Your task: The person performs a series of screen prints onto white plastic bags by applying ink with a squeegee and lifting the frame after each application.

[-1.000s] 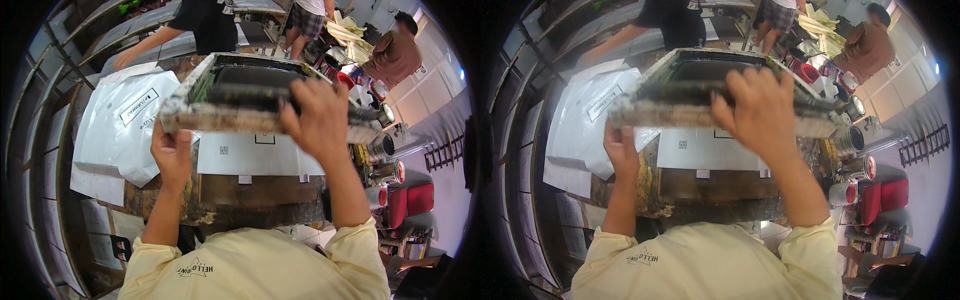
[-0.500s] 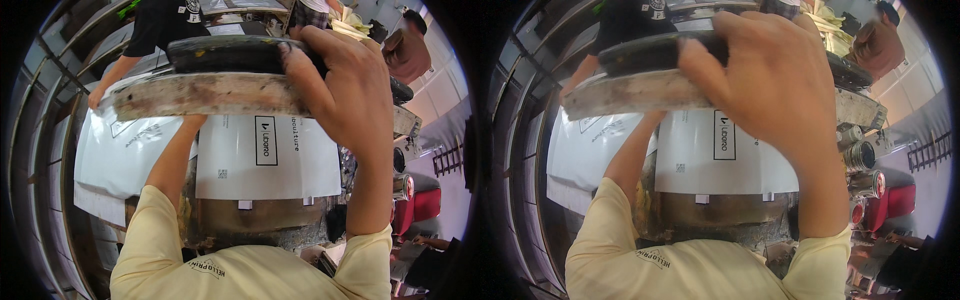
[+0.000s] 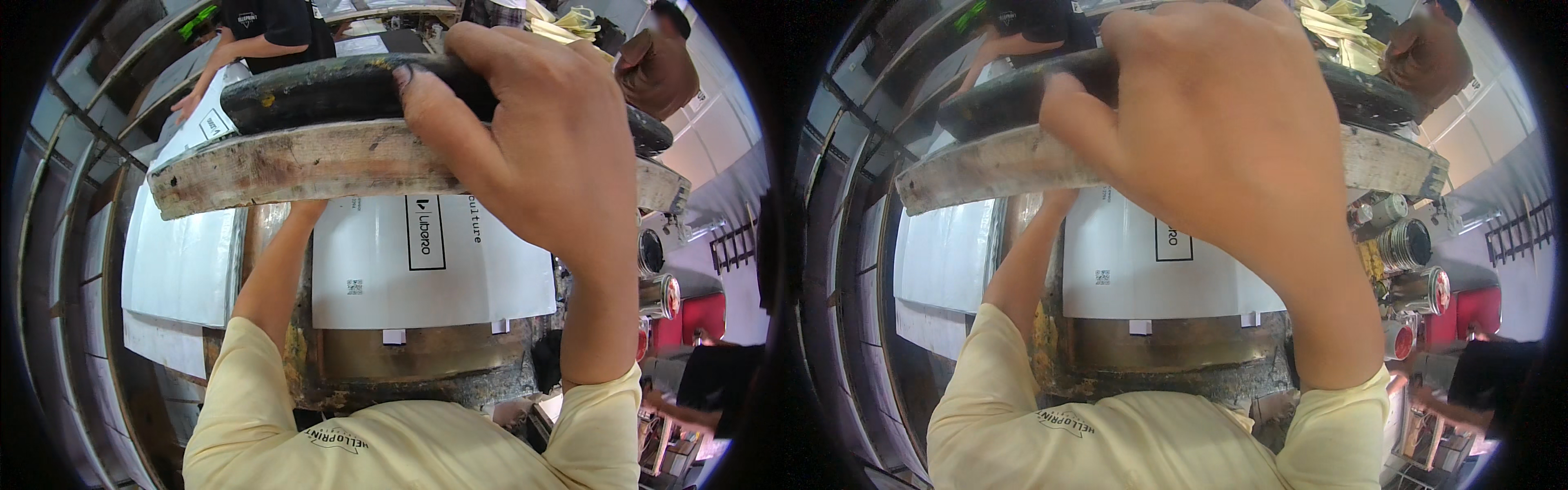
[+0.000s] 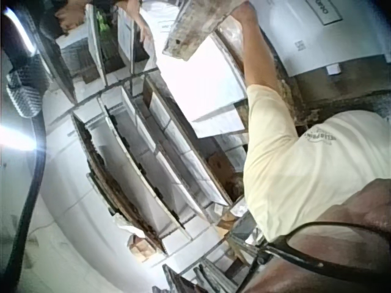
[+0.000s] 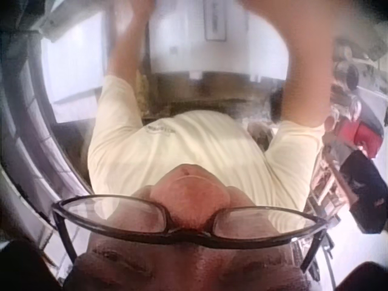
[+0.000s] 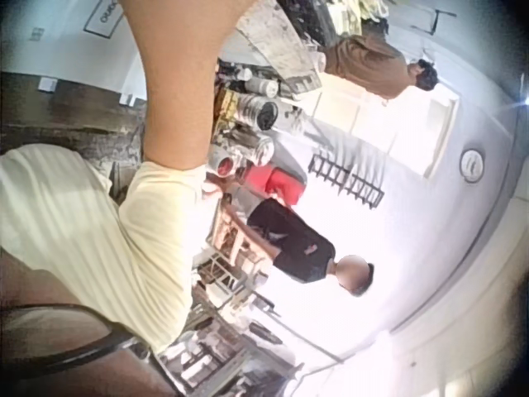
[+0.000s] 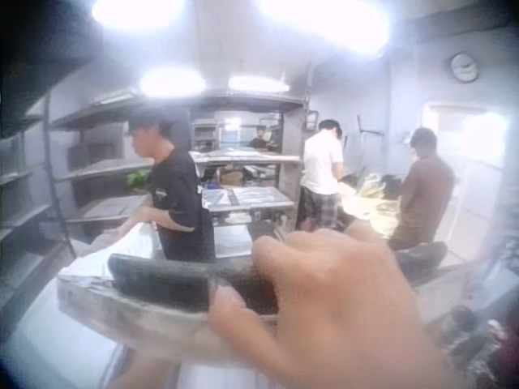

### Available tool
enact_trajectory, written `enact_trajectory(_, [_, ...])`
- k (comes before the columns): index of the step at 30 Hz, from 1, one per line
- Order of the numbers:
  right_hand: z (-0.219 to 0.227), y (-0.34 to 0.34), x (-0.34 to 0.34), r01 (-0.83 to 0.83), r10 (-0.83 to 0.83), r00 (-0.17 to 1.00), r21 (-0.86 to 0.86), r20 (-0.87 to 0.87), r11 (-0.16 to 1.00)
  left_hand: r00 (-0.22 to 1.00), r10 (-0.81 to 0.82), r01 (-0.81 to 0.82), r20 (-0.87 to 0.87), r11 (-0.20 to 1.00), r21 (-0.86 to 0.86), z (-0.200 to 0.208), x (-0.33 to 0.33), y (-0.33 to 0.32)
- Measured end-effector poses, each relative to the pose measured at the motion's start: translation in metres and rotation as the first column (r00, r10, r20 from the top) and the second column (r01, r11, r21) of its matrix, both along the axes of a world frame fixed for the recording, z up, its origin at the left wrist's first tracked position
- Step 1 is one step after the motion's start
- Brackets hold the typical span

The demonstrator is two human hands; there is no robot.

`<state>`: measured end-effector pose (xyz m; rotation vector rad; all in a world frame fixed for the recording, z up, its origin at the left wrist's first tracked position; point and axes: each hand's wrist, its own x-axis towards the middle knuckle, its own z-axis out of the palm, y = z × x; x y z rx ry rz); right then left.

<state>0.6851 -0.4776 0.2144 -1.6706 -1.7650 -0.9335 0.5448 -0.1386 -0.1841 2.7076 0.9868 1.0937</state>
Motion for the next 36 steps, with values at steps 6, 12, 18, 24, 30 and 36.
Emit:
enact_trajectory(6, [0.012,0.003,-0.003,0.023,-0.026,0.997,-0.04,-0.071,0.999,0.999,-0.025,0.023,-0.047,0.999,-0.04,0.025,0.024,0.024])
enact_trajectory(12, [0.016,0.0,-0.009,0.074,-0.095,0.987,-0.158,-0.131,0.985,0.996,-0.051,0.051,0.077,0.999,-0.002,0.069,-0.06,0.006])
enact_trajectory(18, [0.014,0.0,-0.003,0.106,-0.121,0.988,-0.145,-0.1,0.984,0.967,0.115,-0.048,0.226,0.958,-0.282,0.169,-0.155,0.004])
enact_trajectory(24, [0.018,0.001,-0.005,0.067,-0.095,0.985,-0.185,-0.146,0.98,0.939,0.329,-0.2,0.095,0.753,-0.627,0.281,-0.25,0.064])
enact_trajectory(30, [0.018,-0.004,-0.008,0.181,-0.215,0.969,-0.241,-0.121,0.953,0.84,0.538,-0.357,0.078,0.654,-0.667,0.366,-0.35,0.123])
enact_trajectory(36, [0.014,0.004,-0.004,0.144,-0.15,0.987,-0.082,-0.065,0.986,0.797,0.604,-0.462,-0.025,0.582,-0.669,0.409,-0.469,0.186])
